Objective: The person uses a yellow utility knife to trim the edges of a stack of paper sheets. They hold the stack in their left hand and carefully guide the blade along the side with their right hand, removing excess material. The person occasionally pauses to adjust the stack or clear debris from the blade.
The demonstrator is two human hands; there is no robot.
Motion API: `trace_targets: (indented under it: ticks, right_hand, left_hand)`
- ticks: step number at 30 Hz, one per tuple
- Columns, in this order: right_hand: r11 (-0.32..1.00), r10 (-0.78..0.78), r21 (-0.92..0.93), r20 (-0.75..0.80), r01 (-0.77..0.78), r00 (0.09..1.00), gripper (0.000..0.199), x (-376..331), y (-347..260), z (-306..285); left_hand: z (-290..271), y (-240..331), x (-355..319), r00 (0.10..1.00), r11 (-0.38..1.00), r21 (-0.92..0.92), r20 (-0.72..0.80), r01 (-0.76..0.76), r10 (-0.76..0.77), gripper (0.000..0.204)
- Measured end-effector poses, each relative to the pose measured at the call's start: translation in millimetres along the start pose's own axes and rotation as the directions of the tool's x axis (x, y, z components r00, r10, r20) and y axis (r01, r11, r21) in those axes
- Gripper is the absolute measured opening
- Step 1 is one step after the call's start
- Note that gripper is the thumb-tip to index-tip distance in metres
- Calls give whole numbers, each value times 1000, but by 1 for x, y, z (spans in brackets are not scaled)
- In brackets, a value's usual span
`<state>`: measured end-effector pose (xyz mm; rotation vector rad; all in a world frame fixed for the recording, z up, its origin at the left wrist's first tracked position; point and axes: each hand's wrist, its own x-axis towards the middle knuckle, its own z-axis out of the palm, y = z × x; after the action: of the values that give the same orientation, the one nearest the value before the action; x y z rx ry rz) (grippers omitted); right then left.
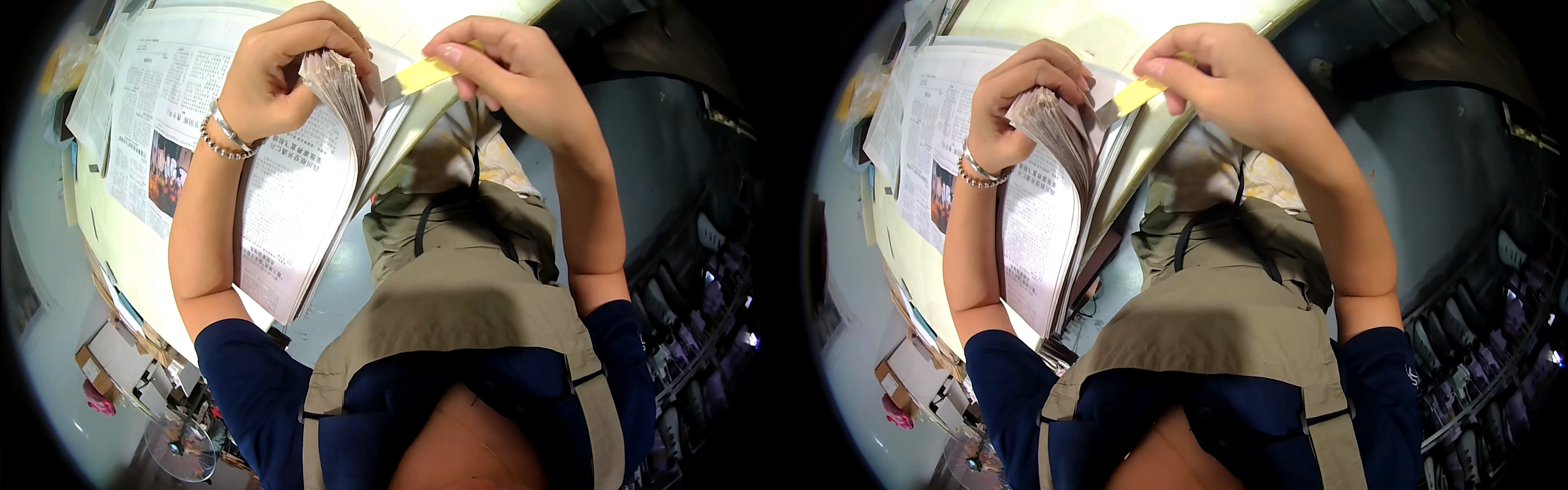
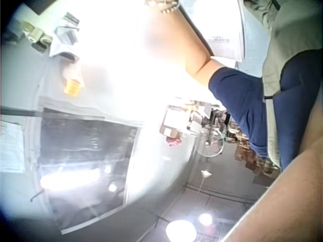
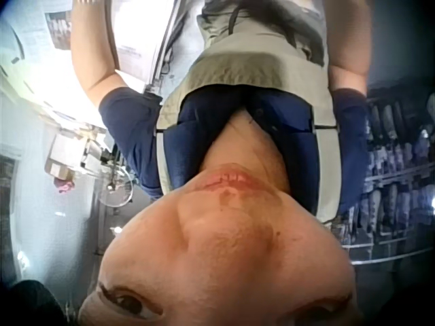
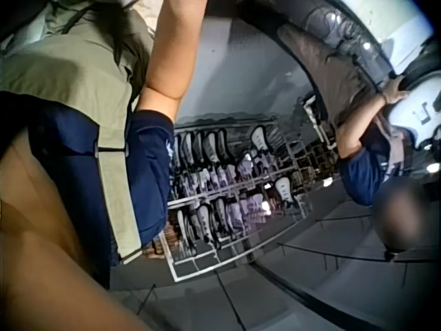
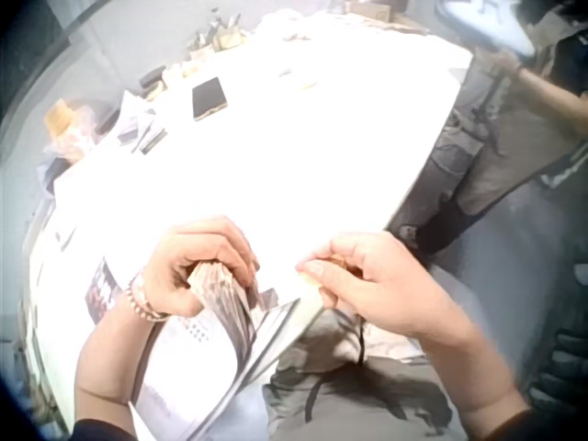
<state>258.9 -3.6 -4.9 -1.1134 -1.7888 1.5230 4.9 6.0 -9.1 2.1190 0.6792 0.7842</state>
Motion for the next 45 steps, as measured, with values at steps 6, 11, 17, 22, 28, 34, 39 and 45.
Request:
trace_targets:
  ticks: [6, 11, 17, 22, 28, 34, 39, 45]
  right_hand:
    - [999, 36, 32, 132, -41, 991, 22, 1, 4, 7]
    - [997, 9, 71, 186, -22, 983, 21, -6, 6, 13]
    - [962, 195, 105, 385, -252, 902, 19, -30, -15, 66]
    - [947, 139, 144, 625, -288, 769, 18, -59, -11, 124]
    - [985, -91, 165, 732, -45, 675, 20, -68, -2, 151]
    - [983, 24, 177, 180, -56, 983, 15, -67, -11, 38]
    - [992, 13, 118, -462, 46, 887, 18, -56, -6, 1]
    - [1000, 3, 2, -456, -3, 890, 15, -48, -8, 3]
  left_hand:
    - [1, 2, 0, 999, 999, -8, -13, 45, -45, 17]
    - [-3, -9, -6, 998, 997, -65, -50, -39, 36, 23]
    - [1, -38, -5, 966, 878, -469, -258, -102, -26, 30]
    - [-7, -28, -7, 952, 709, -698, -276, -102, -135, 29]
    - [-16, -55, -28, 933, 730, -654, -355, -200, -63, 28]
    - [-5, -9, -17, 981, 955, -287, -153, 70, -118, 26]
    - [3, 4, -3, 997, 996, 92, -77, 19, -12, 9]
    - [6, -3, -6, 997, 995, 96, -77, 33, -26, 13]
